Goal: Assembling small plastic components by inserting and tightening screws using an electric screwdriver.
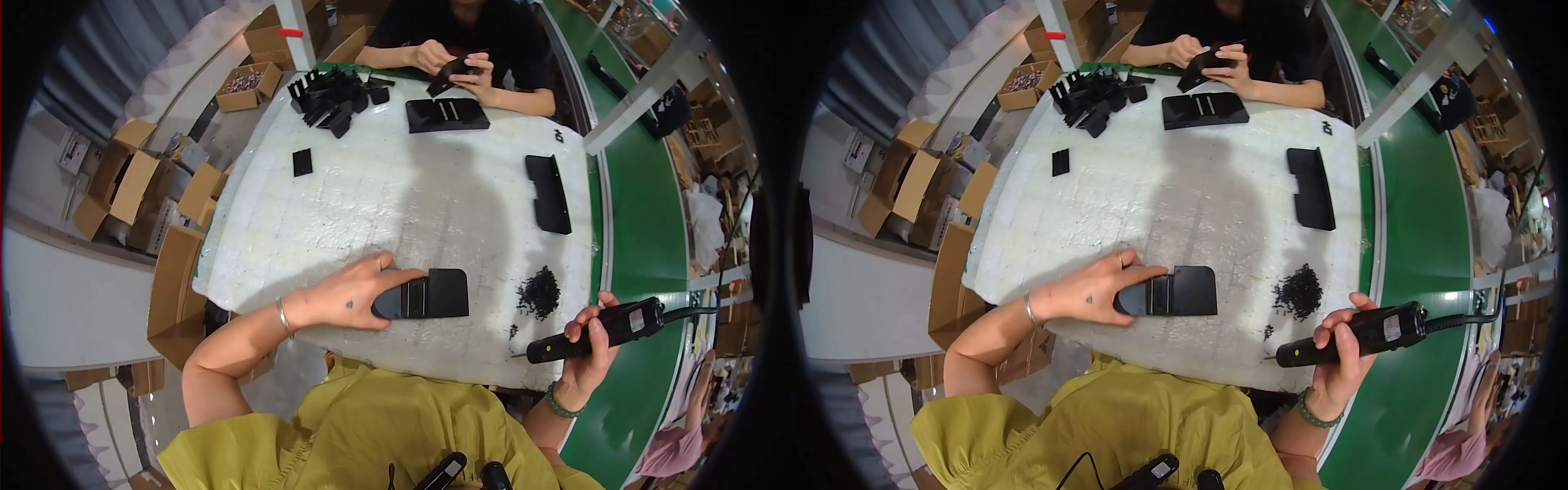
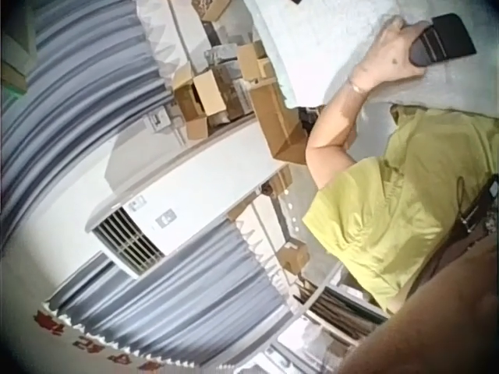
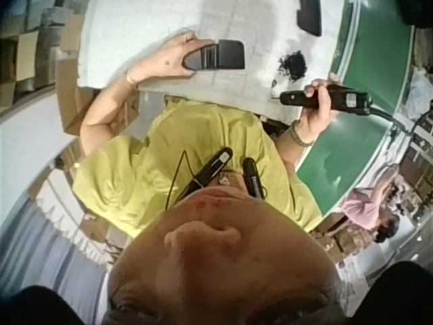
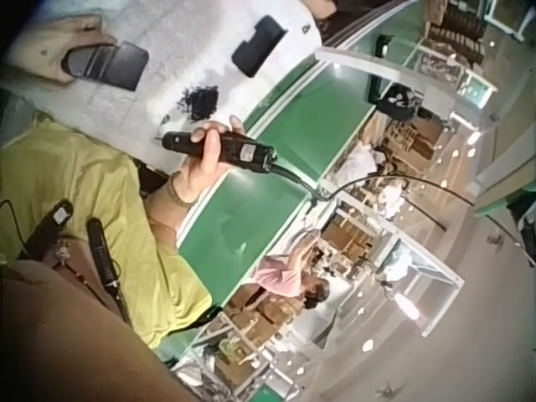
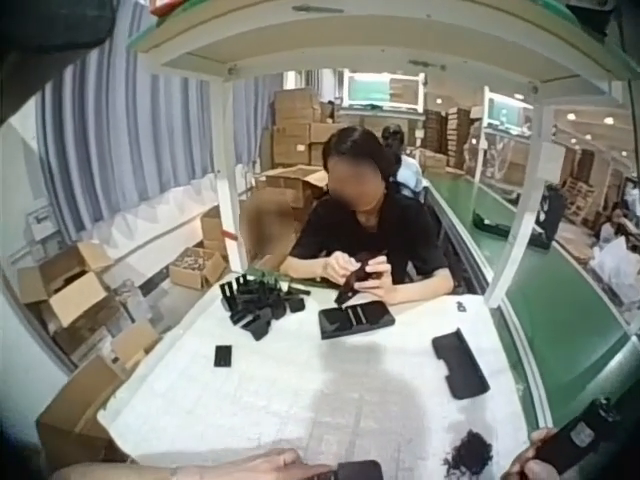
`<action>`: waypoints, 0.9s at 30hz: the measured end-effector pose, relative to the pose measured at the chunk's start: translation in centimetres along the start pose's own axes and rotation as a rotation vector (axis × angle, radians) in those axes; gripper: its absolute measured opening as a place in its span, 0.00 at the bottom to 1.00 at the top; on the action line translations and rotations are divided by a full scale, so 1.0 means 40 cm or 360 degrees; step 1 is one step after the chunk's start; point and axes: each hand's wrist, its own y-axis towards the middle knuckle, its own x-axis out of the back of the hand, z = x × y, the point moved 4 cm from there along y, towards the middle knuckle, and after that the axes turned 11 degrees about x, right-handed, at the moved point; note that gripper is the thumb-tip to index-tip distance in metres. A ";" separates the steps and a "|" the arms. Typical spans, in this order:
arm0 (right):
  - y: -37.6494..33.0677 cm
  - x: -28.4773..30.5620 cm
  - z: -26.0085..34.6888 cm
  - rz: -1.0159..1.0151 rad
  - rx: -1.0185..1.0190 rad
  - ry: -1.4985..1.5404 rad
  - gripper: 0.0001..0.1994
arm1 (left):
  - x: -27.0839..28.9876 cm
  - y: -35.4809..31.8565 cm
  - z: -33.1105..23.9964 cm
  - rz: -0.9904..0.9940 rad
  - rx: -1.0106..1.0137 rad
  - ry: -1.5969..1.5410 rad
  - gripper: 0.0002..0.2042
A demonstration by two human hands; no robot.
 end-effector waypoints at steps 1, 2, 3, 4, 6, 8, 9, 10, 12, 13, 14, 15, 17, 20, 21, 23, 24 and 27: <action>0.005 -0.008 -0.007 0.0014 -0.0022 0.0007 0.22 | -0.016 -0.022 0.006 0.0010 0.0046 -0.0045 0.38; 0.013 -0.014 -0.008 0.0008 -0.0015 0.0014 0.21 | -0.004 -0.041 0.001 -0.0187 -0.0180 0.0156 0.43; 0.013 -0.020 -0.011 -0.0004 -0.0003 0.0010 0.21 | 0.013 -0.045 0.015 -0.0185 -0.0168 0.0149 0.43; 0.012 -0.022 -0.013 0.0001 -0.0007 0.0032 0.22 | 0.066 -0.037 0.033 -0.0478 -0.0178 0.0171 0.40; 0.005 -0.033 -0.006 0.0022 0.0000 0.0020 0.22 | 0.170 -0.010 0.126 -0.0878 0.0037 0.0062 0.33; -0.003 -0.037 0.000 0.0060 0.0002 0.0012 0.22 | 0.248 0.013 0.269 -0.1072 0.0452 0.0044 0.25; -0.007 -0.035 0.002 0.0063 0.0006 0.0017 0.22 | 0.279 0.021 0.324 -0.1153 0.0631 0.0168 0.21; -0.010 -0.031 0.003 0.0039 0.0022 0.0009 0.22 | 0.291 0.022 0.380 -0.1163 0.0638 0.0173 0.21; -0.018 -0.022 0.011 0.0021 0.0035 0.0004 0.22 | 0.294 0.030 0.430 -0.1135 0.0340 0.0503 0.21; -0.020 -0.020 0.012 0.0019 0.0038 0.0007 0.22 | 0.295 0.030 0.441 -0.1135 0.0337 0.0506 0.21; -0.024 -0.012 0.014 -0.0004 0.0035 -0.0009 0.22 | 0.296 0.033 0.433 -0.1142 0.0356 0.0538 0.19; -0.026 -0.005 0.016 -0.0023 0.0029 -0.0021 0.22 | 0.298 0.030 0.425 -0.1151 0.0381 0.0572 0.17; -0.025 0.007 0.013 -0.0023 0.0008 -0.0018 0.22 | 0.298 0.014 0.408 -0.1156 0.0453 -0.0086 0.15; -0.036 0.009 0.017 -0.0082 0.0020 -0.0068 0.22 | 0.273 0.034 0.343 -0.1011 0.0415 -0.1138 0.14; -0.032 0.007 0.014 -0.0073 0.0020 -0.0059 0.21 | 0.260 0.022 0.306 -0.0955 0.0375 -0.1496 0.14; -0.028 0.003 0.013 -0.0026 -0.0002 -0.0040 0.21 | 0.229 -0.003 0.245 -0.0961 0.0406 -0.1593 0.14; -0.025 -0.004 0.011 0.0023 -0.0007 -0.0019 0.21 | 0.220 -0.010 0.221 -0.0948 0.0400 -0.1584 0.14; -0.024 -0.018 0.012 0.0077 -0.0050 -0.0025 0.21 | 0.198 -0.017 0.163 -0.0879 0.0430 -0.1679 0.13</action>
